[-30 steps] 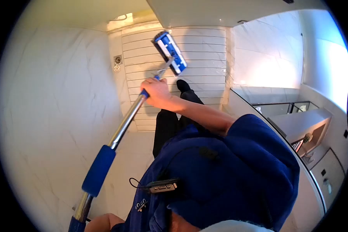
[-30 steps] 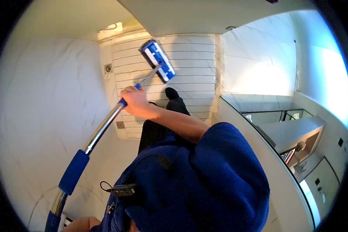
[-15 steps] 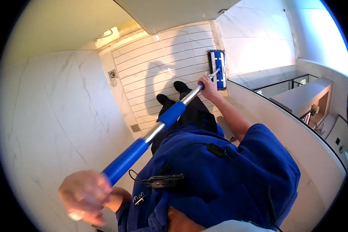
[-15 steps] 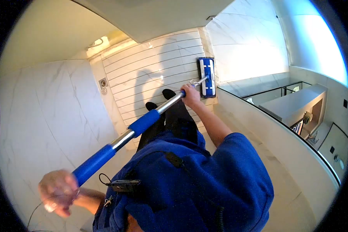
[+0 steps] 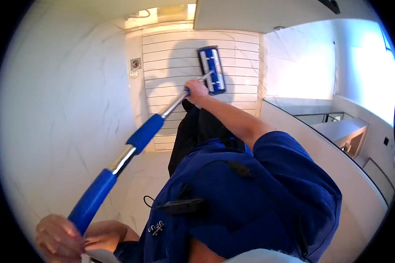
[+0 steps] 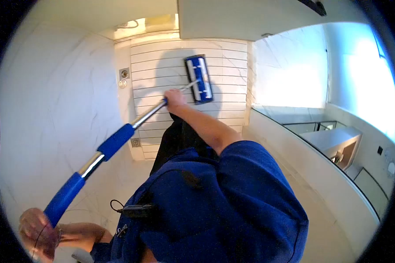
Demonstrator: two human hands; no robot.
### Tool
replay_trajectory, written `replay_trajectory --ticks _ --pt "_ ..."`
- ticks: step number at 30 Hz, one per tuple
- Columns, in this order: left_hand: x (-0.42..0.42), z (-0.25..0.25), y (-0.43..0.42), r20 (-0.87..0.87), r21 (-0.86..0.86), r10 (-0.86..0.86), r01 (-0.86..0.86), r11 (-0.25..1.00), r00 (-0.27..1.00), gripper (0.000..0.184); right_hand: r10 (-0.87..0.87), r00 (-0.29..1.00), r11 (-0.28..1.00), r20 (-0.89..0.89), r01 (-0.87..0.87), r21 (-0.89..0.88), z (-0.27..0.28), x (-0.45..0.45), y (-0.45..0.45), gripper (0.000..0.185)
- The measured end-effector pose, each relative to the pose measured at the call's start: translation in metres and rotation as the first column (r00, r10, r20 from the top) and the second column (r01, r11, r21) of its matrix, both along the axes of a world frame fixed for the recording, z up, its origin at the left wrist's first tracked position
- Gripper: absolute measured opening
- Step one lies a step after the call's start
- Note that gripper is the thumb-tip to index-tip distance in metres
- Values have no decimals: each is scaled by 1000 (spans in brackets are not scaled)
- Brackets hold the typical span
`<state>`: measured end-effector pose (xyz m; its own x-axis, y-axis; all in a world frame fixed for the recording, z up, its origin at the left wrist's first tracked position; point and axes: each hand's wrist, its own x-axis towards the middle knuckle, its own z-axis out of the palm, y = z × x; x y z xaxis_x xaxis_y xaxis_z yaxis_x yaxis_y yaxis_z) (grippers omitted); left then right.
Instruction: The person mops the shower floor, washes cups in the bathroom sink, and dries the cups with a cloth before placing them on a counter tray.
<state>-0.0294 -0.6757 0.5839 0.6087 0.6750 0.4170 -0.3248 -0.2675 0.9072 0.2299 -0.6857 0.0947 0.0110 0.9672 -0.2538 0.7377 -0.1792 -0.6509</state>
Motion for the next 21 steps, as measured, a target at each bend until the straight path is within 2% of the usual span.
replay_trajectory --ticks 1,2,3,5,6,7,9,10,11,12,13,14,15,16,17,18,19,21 --pt "27 7 11 172 -94 -74 92 991 982 12 1 1000 999 -23 0 36 3 -25 16 19" --pt "20 22 23 14 -28 -254 255 967 967 12 34 998 998 -56 -31 51 -3 -49 32 20" --pt "13 37 34 -157 38 -407 418 908 900 12 62 994 996 -90 -56 69 -8 -71 48 20" --pt "4 52 15 -345 101 -51 91 991 937 10 94 976 990 -198 -70 126 0 -102 71 22" --pt "15 59 21 -403 15 -158 179 984 901 8 139 966 990 -218 -142 5 13 -109 81 37" --pt "22 58 25 -400 15 -159 180 984 902 8 139 967 990 -216 -141 4 27 -112 91 37" --pt "30 58 24 -467 91 -141 207 974 873 9 239 943 942 -232 -284 -180 49 -111 106 64" --pt "28 49 21 -384 109 -122 176 978 915 9 295 917 897 -269 -363 -254 49 -102 115 87" --pt "20 37 25 -380 121 -114 172 978 918 9 211 911 947 -355 -280 -155 43 -85 119 88" --pt "5 26 34 -233 163 -251 292 942 940 11 141 885 980 -444 -187 -61 34 -62 121 88" --pt "-3 17 31 -158 207 -309 338 918 938 13 12 895 999 -446 4 35 25 -23 128 81" --pt "-11 8 28 -87 252 -373 382 889 924 14 -243 868 963 -433 271 3 33 30 135 65" --pt "-18 5 11 -9 246 -78 78 966 997 12 -404 867 884 -293 452 119 42 100 148 52" --pt "-26 2 -5 68 215 223 -232 949 973 14 -567 805 762 -173 593 260 56 173 161 39" --pt "-33 -1 -17 134 159 503 -520 839 854 20 -642 618 536 -455 785 310 84 239 167 39" --pt "-40 -7 -22 99 211 557 -565 798 825 21 -649 595 434 -473 801 412 158 261 159 40" --pt "-46 -12 -27 66 264 611 -604 752 789 22 -602 710 455 -367 682 573 175 321 167 45" --pt "-35 -22 -22 213 162 690 -721 673 692 17 -488 820 420 -299 521 743 264 307 169 54"
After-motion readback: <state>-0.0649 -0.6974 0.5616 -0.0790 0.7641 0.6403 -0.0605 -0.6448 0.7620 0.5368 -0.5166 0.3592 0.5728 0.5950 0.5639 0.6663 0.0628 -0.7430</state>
